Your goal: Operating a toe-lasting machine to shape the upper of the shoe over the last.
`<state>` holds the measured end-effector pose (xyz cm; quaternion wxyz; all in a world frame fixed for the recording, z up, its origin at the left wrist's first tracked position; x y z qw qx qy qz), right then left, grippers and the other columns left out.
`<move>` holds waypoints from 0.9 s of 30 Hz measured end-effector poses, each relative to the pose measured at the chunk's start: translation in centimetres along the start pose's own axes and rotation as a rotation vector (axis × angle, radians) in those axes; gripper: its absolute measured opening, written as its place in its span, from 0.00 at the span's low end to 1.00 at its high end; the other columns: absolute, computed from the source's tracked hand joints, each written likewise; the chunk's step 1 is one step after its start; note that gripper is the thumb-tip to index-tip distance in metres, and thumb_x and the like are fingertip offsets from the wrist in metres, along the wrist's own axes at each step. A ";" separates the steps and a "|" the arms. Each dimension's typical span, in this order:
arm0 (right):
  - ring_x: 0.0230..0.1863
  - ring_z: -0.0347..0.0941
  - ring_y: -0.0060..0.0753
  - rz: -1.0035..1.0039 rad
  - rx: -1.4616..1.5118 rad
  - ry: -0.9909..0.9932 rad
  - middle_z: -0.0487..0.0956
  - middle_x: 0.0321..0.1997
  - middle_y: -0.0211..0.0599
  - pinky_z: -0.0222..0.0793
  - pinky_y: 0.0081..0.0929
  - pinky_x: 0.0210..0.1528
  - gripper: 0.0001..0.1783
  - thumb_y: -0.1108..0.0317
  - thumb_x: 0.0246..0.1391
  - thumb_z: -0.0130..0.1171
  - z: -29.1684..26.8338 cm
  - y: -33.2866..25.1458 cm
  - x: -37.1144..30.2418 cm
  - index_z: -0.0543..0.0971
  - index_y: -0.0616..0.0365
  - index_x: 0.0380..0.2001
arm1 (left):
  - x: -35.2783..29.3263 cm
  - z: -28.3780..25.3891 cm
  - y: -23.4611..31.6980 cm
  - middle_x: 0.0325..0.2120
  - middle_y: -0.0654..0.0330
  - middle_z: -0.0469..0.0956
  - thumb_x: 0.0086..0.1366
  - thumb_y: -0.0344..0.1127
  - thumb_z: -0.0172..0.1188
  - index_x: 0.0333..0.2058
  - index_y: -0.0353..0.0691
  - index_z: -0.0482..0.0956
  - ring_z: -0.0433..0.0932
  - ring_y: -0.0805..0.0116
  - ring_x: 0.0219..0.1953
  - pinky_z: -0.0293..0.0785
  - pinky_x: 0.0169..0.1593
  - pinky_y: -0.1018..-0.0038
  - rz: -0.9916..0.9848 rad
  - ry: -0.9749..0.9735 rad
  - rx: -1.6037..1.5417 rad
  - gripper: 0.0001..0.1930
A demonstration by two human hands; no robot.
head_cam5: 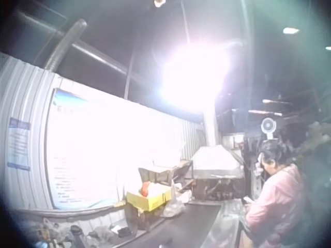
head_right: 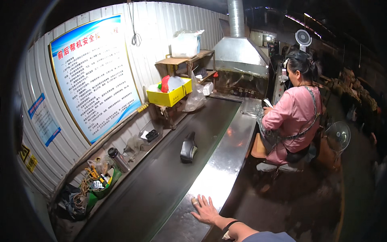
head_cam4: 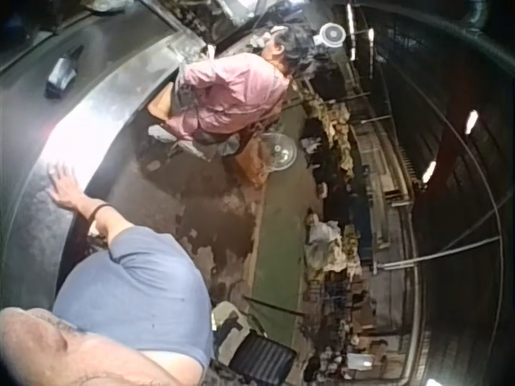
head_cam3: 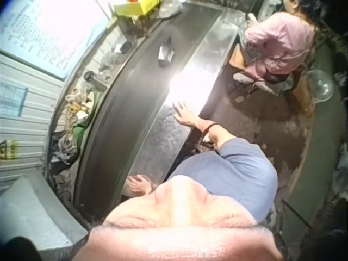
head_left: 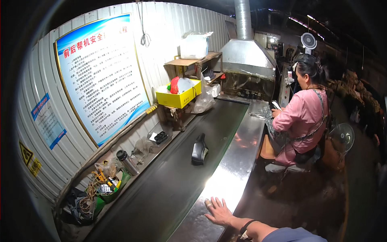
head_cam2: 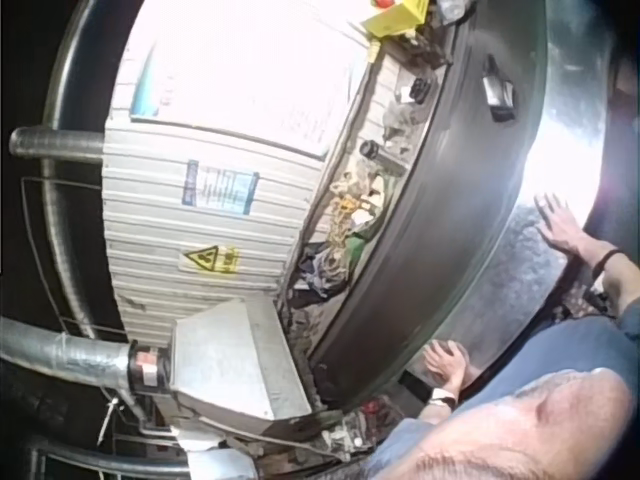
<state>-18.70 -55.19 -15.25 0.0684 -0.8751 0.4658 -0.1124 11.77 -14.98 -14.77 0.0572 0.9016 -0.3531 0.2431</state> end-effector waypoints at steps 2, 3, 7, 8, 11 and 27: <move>0.77 0.46 0.61 -0.009 -0.058 0.004 0.52 0.76 0.60 0.41 0.66 0.73 0.40 0.36 0.67 0.40 -0.3 -0.1 0.0 0.69 0.61 0.63 | -0.1 0.2 -0.3 0.66 0.44 0.66 0.73 0.51 0.55 0.62 0.40 0.70 0.64 0.41 0.67 0.61 0.65 0.45 -0.043 -0.034 0.006 0.27; 0.77 0.46 0.61 -0.003 -0.001 0.009 0.52 0.76 0.60 0.41 0.66 0.73 0.40 0.36 0.67 0.40 -0.4 -0.1 0.0 0.69 0.61 0.63 | 0.0 0.2 -0.2 0.66 0.44 0.66 0.73 0.51 0.55 0.62 0.40 0.70 0.64 0.41 0.67 0.61 0.65 0.45 -0.040 -0.039 0.010 0.27; 0.76 0.47 0.61 0.001 0.005 0.009 0.53 0.75 0.60 0.42 0.66 0.73 0.38 0.38 0.67 0.41 -0.8 -0.2 0.1 0.69 0.61 0.63 | 0.5 -0.5 0.3 0.65 0.43 0.66 0.73 0.50 0.54 0.62 0.39 0.71 0.66 0.42 0.66 0.63 0.64 0.45 0.027 -0.029 0.023 0.27; 0.76 0.47 0.62 0.001 0.010 0.025 0.54 0.75 0.61 0.43 0.66 0.73 0.38 0.38 0.67 0.42 -0.9 -0.1 0.3 0.69 0.60 0.63 | 0.7 -0.7 0.5 0.65 0.42 0.66 0.73 0.50 0.54 0.62 0.39 0.71 0.66 0.42 0.66 0.64 0.64 0.46 0.045 -0.021 0.037 0.26; 0.76 0.47 0.62 0.006 -0.009 0.040 0.54 0.75 0.60 0.42 0.66 0.73 0.37 0.39 0.67 0.42 -1.1 -0.2 0.4 0.69 0.60 0.63 | 1.2 -1.4 0.9 0.65 0.42 0.67 0.73 0.51 0.53 0.62 0.39 0.71 0.67 0.44 0.65 0.65 0.63 0.48 0.084 -0.048 0.087 0.26; 0.77 0.46 0.63 0.009 -0.016 -0.053 0.53 0.76 0.60 0.39 0.65 0.74 0.38 0.38 0.68 0.40 -0.7 -0.3 0.7 0.66 0.58 0.67 | 1.5 -1.2 1.4 0.65 0.47 0.67 0.75 0.51 0.50 0.63 0.40 0.70 0.66 0.47 0.66 0.64 0.65 0.52 0.062 -0.099 0.191 0.26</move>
Point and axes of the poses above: each hand's wrist, its own x-axis towards the middle knuckle, its own z-axis out of the palm, y = z × x, the point moved 6 cm from there along x, towards the middle knuckle
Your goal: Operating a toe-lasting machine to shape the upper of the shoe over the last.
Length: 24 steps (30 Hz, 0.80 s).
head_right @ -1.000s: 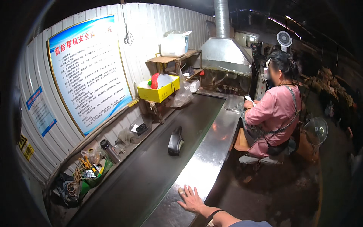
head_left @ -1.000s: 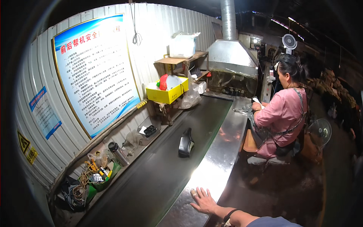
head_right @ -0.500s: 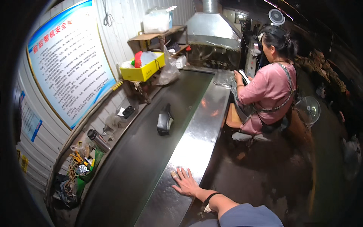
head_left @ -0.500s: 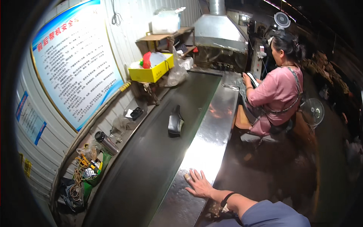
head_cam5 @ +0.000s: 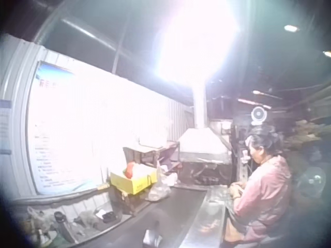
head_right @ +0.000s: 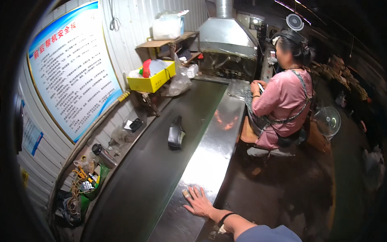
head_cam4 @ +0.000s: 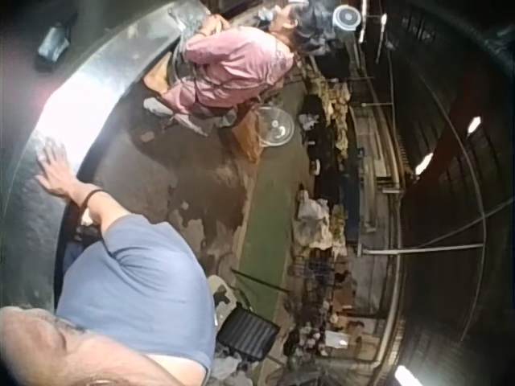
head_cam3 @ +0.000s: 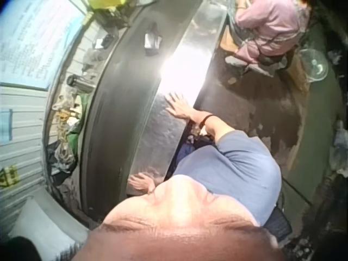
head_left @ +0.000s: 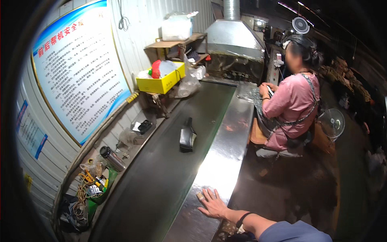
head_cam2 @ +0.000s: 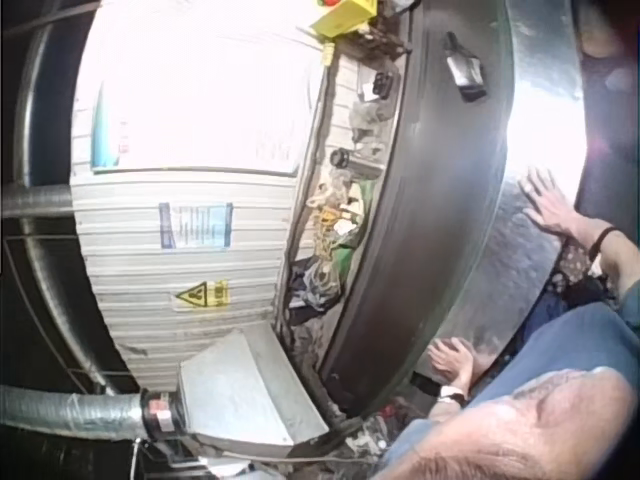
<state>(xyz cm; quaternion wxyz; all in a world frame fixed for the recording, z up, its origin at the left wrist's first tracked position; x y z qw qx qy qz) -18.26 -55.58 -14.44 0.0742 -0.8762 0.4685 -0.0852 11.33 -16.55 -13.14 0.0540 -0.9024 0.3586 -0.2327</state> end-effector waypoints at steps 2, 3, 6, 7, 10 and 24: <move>0.77 0.46 0.63 0.010 -0.030 -0.023 0.53 0.75 0.60 0.39 0.66 0.74 0.38 0.38 0.68 0.40 0.1 0.0 0.0 0.67 0.58 0.66 | 0.0 0.1 0.0 0.66 0.46 0.66 0.75 0.51 0.50 0.63 0.40 0.70 0.66 0.47 0.67 0.63 0.65 0.52 0.008 -0.012 -0.009 0.26; 0.76 0.47 0.63 0.013 -0.022 -0.019 0.54 0.75 0.60 0.39 0.66 0.74 0.38 0.38 0.67 0.41 0.1 0.0 0.0 0.67 0.58 0.66 | 0.1 0.1 0.0 0.66 0.46 0.66 0.75 0.50 0.50 0.63 0.39 0.70 0.66 0.46 0.67 0.63 0.65 0.52 0.002 -0.008 -0.012 0.26; 0.76 0.47 0.63 0.007 -0.059 -0.011 0.54 0.75 0.60 0.39 0.66 0.74 0.38 0.38 0.67 0.41 0.3 0.0 0.0 0.67 0.58 0.65 | 0.3 -0.2 0.1 0.66 0.44 0.65 0.75 0.50 0.50 0.62 0.37 0.70 0.66 0.45 0.66 0.64 0.65 0.53 0.005 0.005 -0.012 0.26; 0.76 0.47 0.63 0.007 -0.021 0.023 0.54 0.75 0.60 0.39 0.66 0.74 0.38 0.37 0.67 0.41 0.1 0.0 0.0 0.68 0.58 0.65 | 0.4 -0.3 0.1 0.66 0.44 0.65 0.75 0.50 0.50 0.62 0.37 0.70 0.66 0.46 0.66 0.65 0.65 0.53 0.004 -0.002 -0.011 0.26; 0.76 0.48 0.63 0.008 -0.054 0.040 0.54 0.76 0.59 0.39 0.66 0.74 0.38 0.37 0.67 0.41 0.3 0.0 -0.1 0.68 0.58 0.65 | 0.5 -1.0 0.4 0.66 0.43 0.65 0.75 0.50 0.49 0.62 0.36 0.70 0.67 0.47 0.65 0.67 0.64 0.53 0.031 0.025 0.006 0.27; 0.77 0.45 0.60 0.020 0.004 0.022 0.53 0.76 0.58 0.37 0.64 0.75 0.39 0.37 0.66 0.43 -0.1 -0.3 0.0 0.69 0.58 0.65 | 1.1 -1.1 -0.3 0.65 0.37 0.64 0.73 0.49 0.52 0.62 0.35 0.69 0.66 0.39 0.65 0.64 0.64 0.49 -0.013 -0.048 -0.144 0.27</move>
Point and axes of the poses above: each hand's wrist, its own x-axis towards the middle knuckle, its own z-axis out of the palm, y = z × x, the point moved 6 cm from there along x, towards the middle knuckle
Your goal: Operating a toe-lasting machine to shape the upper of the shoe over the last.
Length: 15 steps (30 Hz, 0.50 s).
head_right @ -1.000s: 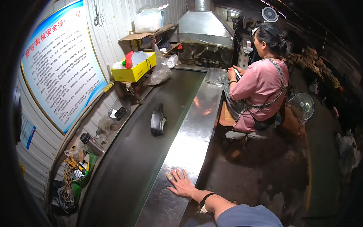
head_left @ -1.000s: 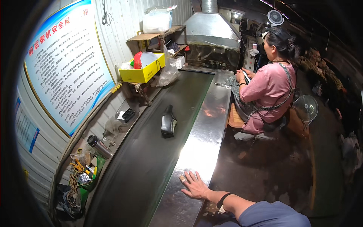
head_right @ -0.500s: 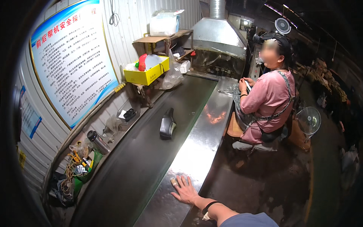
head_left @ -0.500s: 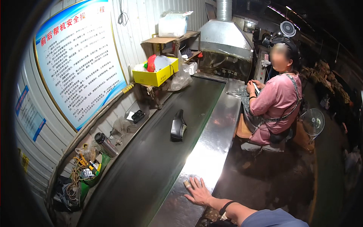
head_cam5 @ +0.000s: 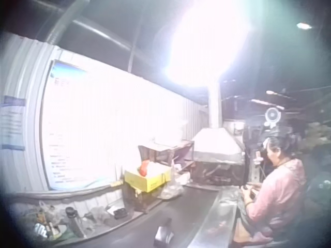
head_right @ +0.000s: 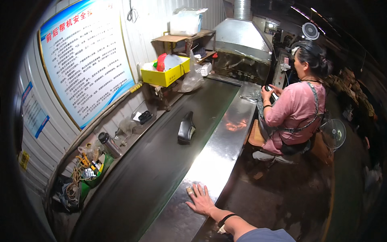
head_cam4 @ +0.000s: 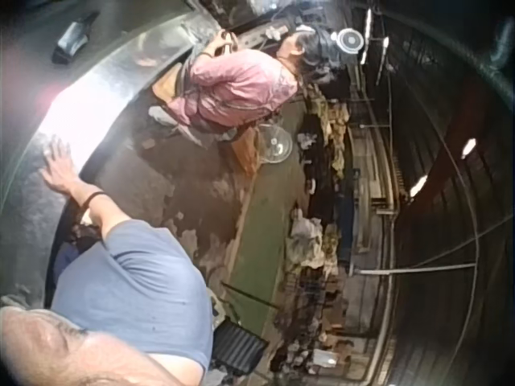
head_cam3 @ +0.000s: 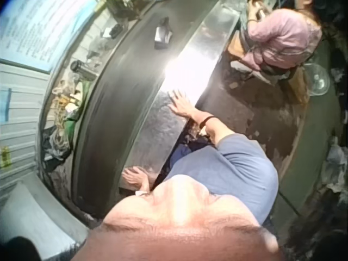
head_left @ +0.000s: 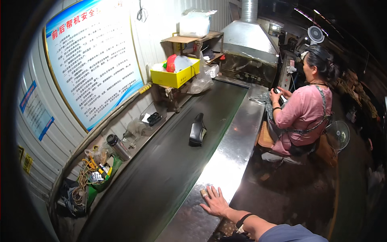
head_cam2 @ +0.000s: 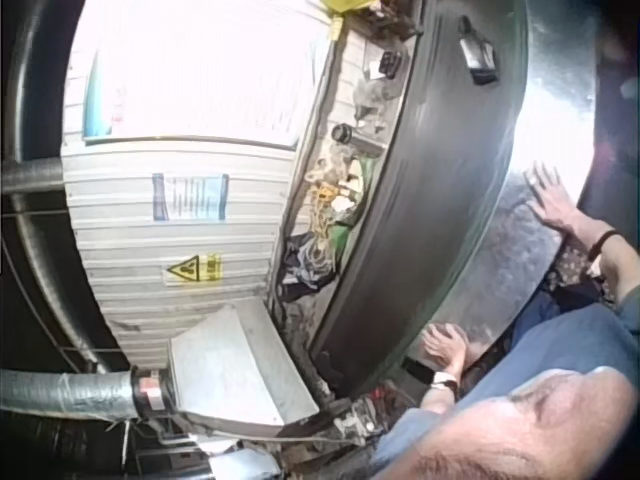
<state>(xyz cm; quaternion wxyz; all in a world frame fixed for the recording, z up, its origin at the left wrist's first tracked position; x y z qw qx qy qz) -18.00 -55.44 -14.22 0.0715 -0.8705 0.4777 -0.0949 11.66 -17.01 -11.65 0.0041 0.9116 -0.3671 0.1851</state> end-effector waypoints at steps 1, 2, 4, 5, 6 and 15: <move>0.77 0.45 0.60 0.007 -0.021 -0.026 0.53 0.76 0.58 0.37 0.64 0.75 0.39 0.37 0.66 0.43 0.1 0.1 0.1 0.69 0.58 0.65 | 0.2 -0.2 -0.1 0.65 0.37 0.64 0.73 0.49 0.52 0.62 0.35 0.69 0.66 0.39 0.65 0.64 0.64 0.49 -0.011 -0.008 0.007 0.27; 0.77 0.45 0.60 -0.007 -0.016 -0.038 0.53 0.76 0.58 0.37 0.64 0.75 0.39 0.37 0.66 0.43 0.2 0.0 0.2 0.69 0.58 0.65 | 0.4 -0.3 0.1 0.64 0.37 0.65 0.73 0.50 0.53 0.61 0.35 0.70 0.67 0.39 0.64 0.64 0.64 0.48 0.000 -0.006 0.027 0.28; 0.77 0.44 0.61 0.017 -0.070 -0.087 0.51 0.76 0.60 0.36 0.64 0.75 0.41 0.37 0.66 0.43 0.4 0.2 0.5 0.63 0.58 0.69 | 0.9 -0.2 0.0 0.63 0.37 0.66 0.71 0.51 0.53 0.61 0.32 0.70 0.67 0.37 0.64 0.64 0.64 0.45 0.004 -0.036 0.021 0.30; 0.78 0.42 0.63 0.026 -0.050 -0.129 0.48 0.77 0.61 0.34 0.64 0.75 0.44 0.38 0.65 0.43 0.6 0.3 0.6 0.56 0.58 0.73 | 1.4 0.4 0.2 0.64 0.35 0.64 0.71 0.49 0.52 0.61 0.31 0.69 0.65 0.35 0.65 0.65 0.64 0.46 0.057 -0.094 -0.139 0.29; 0.78 0.39 0.64 0.056 -0.003 -0.164 0.46 0.78 0.61 0.33 0.64 0.76 0.46 0.39 0.65 0.44 0.8 0.4 0.8 0.52 0.59 0.74 | 1.2 1.5 -0.6 0.61 0.34 0.66 0.65 0.48 0.62 0.60 0.28 0.69 0.66 0.35 0.62 0.65 0.64 0.47 -0.004 -0.264 -0.175 0.33; 0.75 0.48 0.66 -0.007 0.083 -0.058 0.56 0.73 0.64 0.36 0.62 0.75 0.46 0.56 0.59 0.60 0.4 -0.2 0.1 0.52 0.61 0.74 | -0.4 1.9 -2.1 0.63 0.39 0.61 0.60 0.47 0.61 0.61 0.36 0.67 0.56 0.37 0.67 0.50 0.65 0.40 -0.202 -0.106 -0.301 0.33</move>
Point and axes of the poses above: each hand's wrist, its own x-axis towards the middle knuckle, its own z-axis out of the palm, y = z × x, the point moved 6 cm from there along x, towards the middle knuckle
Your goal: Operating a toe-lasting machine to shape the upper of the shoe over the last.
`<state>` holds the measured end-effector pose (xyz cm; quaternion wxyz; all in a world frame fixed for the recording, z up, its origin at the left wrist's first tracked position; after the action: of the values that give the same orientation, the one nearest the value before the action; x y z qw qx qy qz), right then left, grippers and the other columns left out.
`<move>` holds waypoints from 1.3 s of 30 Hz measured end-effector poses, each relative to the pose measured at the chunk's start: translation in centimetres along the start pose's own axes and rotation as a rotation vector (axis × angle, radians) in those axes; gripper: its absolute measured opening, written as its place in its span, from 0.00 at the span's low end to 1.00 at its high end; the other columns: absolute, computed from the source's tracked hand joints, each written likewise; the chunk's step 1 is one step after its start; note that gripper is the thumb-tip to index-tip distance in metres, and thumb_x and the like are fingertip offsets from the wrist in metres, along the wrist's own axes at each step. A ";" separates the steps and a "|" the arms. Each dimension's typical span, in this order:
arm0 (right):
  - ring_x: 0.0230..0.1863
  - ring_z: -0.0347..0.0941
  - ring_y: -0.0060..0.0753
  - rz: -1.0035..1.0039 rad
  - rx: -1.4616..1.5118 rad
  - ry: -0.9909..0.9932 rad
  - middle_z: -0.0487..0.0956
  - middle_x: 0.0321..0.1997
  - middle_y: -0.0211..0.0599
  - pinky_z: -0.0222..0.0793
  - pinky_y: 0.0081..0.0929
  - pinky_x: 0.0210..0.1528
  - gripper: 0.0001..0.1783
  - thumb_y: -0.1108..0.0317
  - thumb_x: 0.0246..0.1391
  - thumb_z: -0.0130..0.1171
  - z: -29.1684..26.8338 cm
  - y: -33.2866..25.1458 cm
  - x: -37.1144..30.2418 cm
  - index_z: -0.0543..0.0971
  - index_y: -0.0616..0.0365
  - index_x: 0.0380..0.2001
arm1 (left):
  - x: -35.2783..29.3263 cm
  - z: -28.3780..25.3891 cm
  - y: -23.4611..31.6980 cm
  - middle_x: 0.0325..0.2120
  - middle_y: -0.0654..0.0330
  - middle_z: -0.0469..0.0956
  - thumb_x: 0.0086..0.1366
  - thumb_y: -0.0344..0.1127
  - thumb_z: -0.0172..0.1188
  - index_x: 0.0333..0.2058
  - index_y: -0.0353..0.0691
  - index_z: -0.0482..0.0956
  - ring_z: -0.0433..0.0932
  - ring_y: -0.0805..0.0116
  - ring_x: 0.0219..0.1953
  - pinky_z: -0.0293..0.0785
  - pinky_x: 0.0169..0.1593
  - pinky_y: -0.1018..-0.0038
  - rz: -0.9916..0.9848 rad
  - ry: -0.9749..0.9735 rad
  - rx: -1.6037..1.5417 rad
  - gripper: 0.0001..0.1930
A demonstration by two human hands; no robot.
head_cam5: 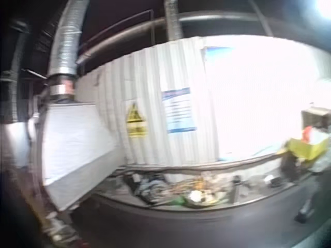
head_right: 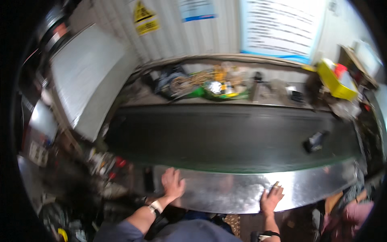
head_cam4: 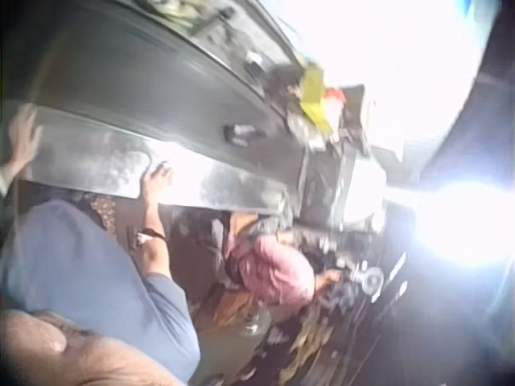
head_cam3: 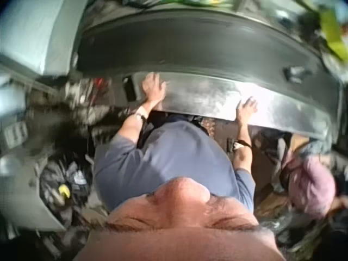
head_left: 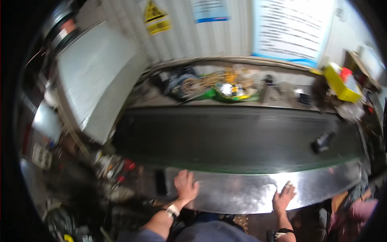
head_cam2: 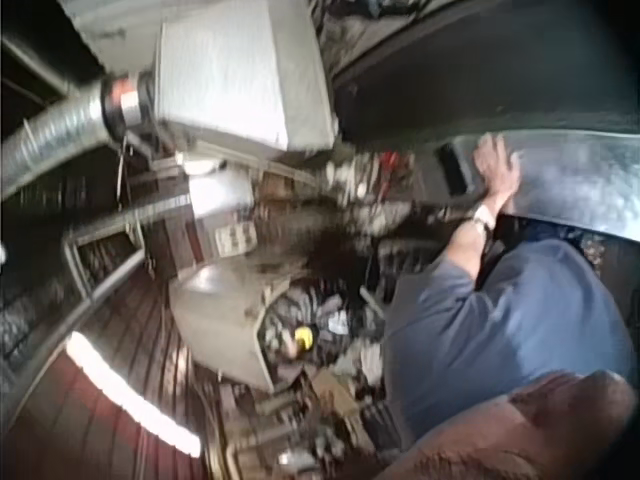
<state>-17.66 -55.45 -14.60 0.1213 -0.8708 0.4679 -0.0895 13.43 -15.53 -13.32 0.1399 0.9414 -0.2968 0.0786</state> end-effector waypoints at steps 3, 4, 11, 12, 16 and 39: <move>0.79 0.41 0.60 -0.018 -0.061 0.006 0.52 0.77 0.57 0.32 0.59 0.77 0.41 0.57 0.62 0.57 0.8 0.8 -0.3 0.57 0.69 0.70 | 0.7 -1.1 -1.5 0.65 0.40 0.60 0.64 0.52 0.59 0.63 0.39 0.67 0.54 0.38 0.70 0.48 0.67 0.39 -0.056 -0.121 -0.099 0.33; 0.78 0.42 0.60 -0.007 -0.078 -0.014 0.52 0.77 0.58 0.33 0.58 0.77 0.40 0.56 0.63 0.57 1.2 1.0 -0.3 0.57 0.70 0.69 | 1.8 -2.4 -2.9 0.66 0.40 0.60 0.65 0.54 0.59 0.63 0.39 0.68 0.53 0.38 0.70 0.48 0.68 0.39 0.004 -0.054 -0.130 0.34; 0.59 0.71 0.47 -0.017 0.670 -0.070 0.76 0.54 0.55 0.64 0.41 0.64 0.28 0.67 0.60 0.62 4.9 -11.8 -0.7 0.68 0.71 0.59 | 12.6 -9.0 -31.8 0.58 0.36 0.69 0.55 0.37 0.67 0.63 0.32 0.64 0.66 0.36 0.62 0.62 0.67 0.52 -0.425 0.144 -0.124 0.38; 0.54 0.75 0.44 -0.108 0.637 -0.145 0.79 0.49 0.51 0.67 0.39 0.61 0.25 0.67 0.59 0.63 5.4 -16.3 -1.0 0.72 0.70 0.56 | 13.7 -9.4 -36.8 0.61 0.37 0.66 0.55 0.38 0.67 0.65 0.33 0.60 0.65 0.37 0.64 0.61 0.68 0.53 -0.541 0.046 -0.027 0.41; 0.51 0.81 0.41 -0.159 0.788 -0.322 0.84 0.46 0.48 0.72 0.37 0.56 0.21 0.66 0.57 0.66 6.6 -32.5 -2.7 0.78 0.66 0.51 | 17.8 -12.2 -50.1 0.68 0.37 0.58 0.49 0.36 0.75 0.69 0.29 0.51 0.56 0.42 0.71 0.52 0.74 0.58 -0.651 -0.072 0.262 0.54; 0.65 0.67 0.35 0.852 1.630 -1.048 0.69 0.64 0.30 0.55 0.68 0.68 0.42 0.65 0.65 0.61 11.3 -43.9 -2.0 0.52 0.29 0.75 | 25.1 1.3 -69.8 0.51 0.40 0.77 0.54 0.47 0.73 0.57 0.30 0.73 0.75 0.43 0.55 0.70 0.60 0.54 -0.817 -0.226 0.201 0.36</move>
<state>19.14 -28.93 -12.46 0.8772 -0.2199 0.4226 0.0604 74.48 25.36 -23.88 0.0338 0.9931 0.0956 -0.0582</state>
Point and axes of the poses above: each hand's wrist, its own x-axis towards the middle knuckle, its own z-axis out of the palm, y = z × x, the point moved 6 cm from there along x, towards the middle knuckle
